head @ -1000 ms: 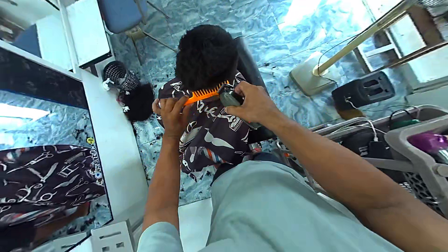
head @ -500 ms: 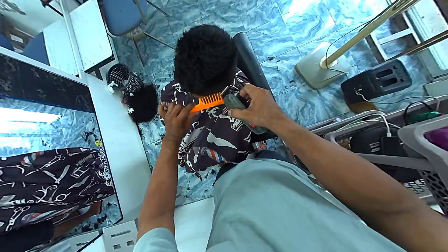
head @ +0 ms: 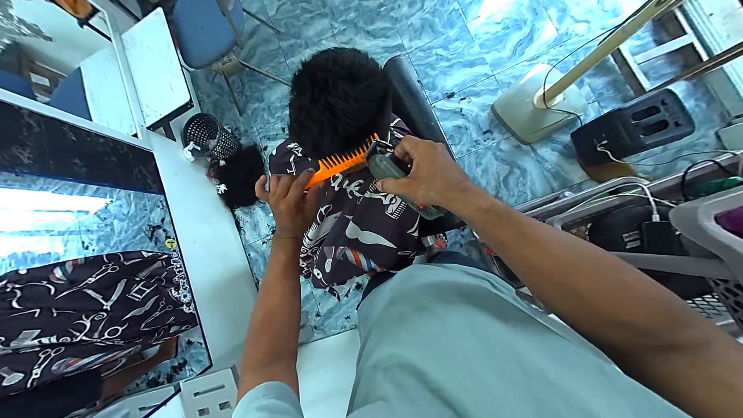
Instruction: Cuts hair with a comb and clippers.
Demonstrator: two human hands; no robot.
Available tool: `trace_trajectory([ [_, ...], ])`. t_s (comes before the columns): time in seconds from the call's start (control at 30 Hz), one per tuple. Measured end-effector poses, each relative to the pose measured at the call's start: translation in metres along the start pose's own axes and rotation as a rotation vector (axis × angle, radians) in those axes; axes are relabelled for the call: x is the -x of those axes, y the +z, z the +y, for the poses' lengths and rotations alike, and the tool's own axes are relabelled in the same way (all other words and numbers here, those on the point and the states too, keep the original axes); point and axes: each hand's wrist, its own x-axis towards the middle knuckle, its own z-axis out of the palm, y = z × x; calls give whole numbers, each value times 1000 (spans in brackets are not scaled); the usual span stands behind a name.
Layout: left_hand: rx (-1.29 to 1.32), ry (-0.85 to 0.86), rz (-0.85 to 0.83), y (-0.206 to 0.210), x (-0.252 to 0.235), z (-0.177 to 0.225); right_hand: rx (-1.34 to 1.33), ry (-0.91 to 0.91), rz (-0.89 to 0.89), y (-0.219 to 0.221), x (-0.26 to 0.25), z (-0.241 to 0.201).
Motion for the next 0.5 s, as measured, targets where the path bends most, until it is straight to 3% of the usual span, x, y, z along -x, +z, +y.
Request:
trace_trajectory([
  [0.17, -11, 29, 109, -2, -12, 2, -52, -118, 17, 8, -5, -22],
  [0.33, 29, 71, -105, -3, -6, 0, -61, -68, 17, 11, 3, -19],
  [0.4, 20, 40, -64, -1, -7, -1, -53, -28, 26, 12, 4, -14],
  [0.5, -6, 48, -8, -2, -15, 2, -121, -107, 59, 14, -1, -26],
])
